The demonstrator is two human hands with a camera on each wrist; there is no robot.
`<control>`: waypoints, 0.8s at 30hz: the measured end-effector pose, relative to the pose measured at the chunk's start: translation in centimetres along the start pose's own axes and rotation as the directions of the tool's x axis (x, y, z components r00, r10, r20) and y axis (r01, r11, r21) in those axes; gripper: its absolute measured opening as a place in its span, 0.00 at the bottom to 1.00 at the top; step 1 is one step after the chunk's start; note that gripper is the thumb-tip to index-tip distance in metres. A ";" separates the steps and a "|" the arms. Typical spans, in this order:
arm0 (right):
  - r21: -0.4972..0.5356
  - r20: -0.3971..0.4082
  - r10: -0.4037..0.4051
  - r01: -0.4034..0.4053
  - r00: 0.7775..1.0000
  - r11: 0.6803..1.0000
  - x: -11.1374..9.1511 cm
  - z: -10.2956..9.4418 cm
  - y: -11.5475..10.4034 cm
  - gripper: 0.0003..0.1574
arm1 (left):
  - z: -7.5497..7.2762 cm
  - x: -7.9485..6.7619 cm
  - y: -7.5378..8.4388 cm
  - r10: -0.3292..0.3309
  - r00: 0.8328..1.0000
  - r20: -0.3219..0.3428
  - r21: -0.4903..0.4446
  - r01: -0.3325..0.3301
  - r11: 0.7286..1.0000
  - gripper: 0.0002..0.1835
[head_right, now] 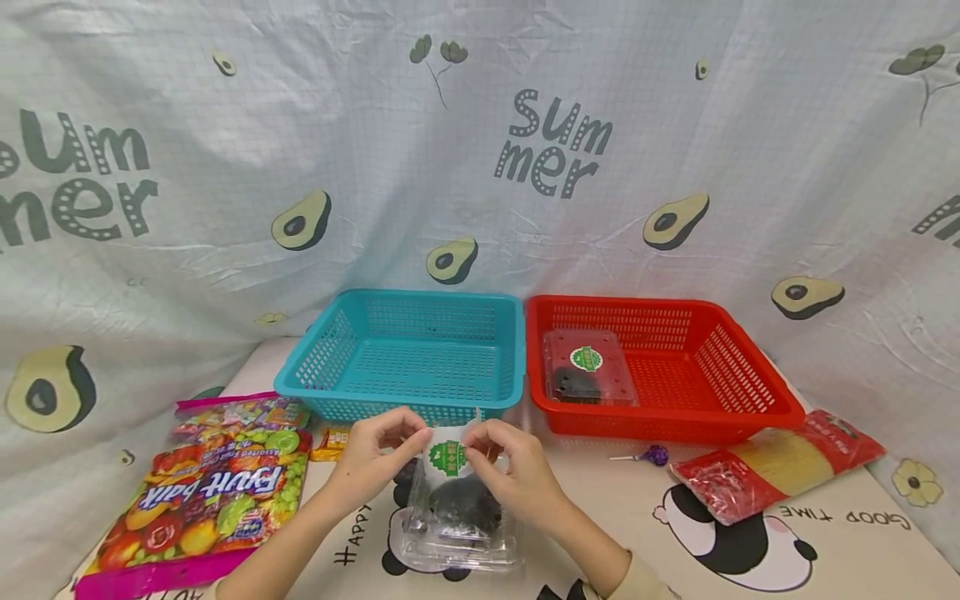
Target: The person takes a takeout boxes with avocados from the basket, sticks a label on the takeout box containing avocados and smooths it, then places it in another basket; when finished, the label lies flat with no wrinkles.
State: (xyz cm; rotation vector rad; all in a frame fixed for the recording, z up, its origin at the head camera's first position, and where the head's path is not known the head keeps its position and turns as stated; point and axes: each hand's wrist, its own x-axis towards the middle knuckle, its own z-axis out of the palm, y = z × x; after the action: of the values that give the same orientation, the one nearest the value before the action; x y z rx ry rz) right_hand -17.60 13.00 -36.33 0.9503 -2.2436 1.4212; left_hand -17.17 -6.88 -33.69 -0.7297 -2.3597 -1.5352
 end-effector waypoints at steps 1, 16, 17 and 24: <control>0.000 -0.003 -0.007 0.007 1.000 1.000 0.0 0.0 -0.1 0.07 | -0.1 -0.1 -0.1 -0.006 1.000 -0.006 0.003 0.006 1.000 0.03; 0.066 -0.015 0.062 -0.061 0.998 0.996 0.2 -0.4 -0.9 0.06 | -5.0 -1.8 -6.3 -0.235 0.958 -0.162 0.052 0.246 0.968 0.08; 0.067 -0.015 0.062 -0.061 0.998 0.996 0.2 -0.4 -1.0 0.06 | -5.4 -2.0 -6.8 -0.260 0.950 -0.175 0.063 0.274 0.960 0.08; 0.061 -0.012 0.089 -0.088 0.996 0.994 0.3 -0.2 -1.1 0.05 | -7.8 -3.8 -9.1 -0.405 0.890 -0.208 0.201 0.444 0.873 0.04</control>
State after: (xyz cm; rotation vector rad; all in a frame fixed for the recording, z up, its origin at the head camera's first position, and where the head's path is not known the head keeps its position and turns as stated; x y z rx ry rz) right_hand -17.08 12.82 -35.34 0.8659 -2.2696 1.5370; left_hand -19.32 -17.94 -39.29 -0.0198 -2.6345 -1.3434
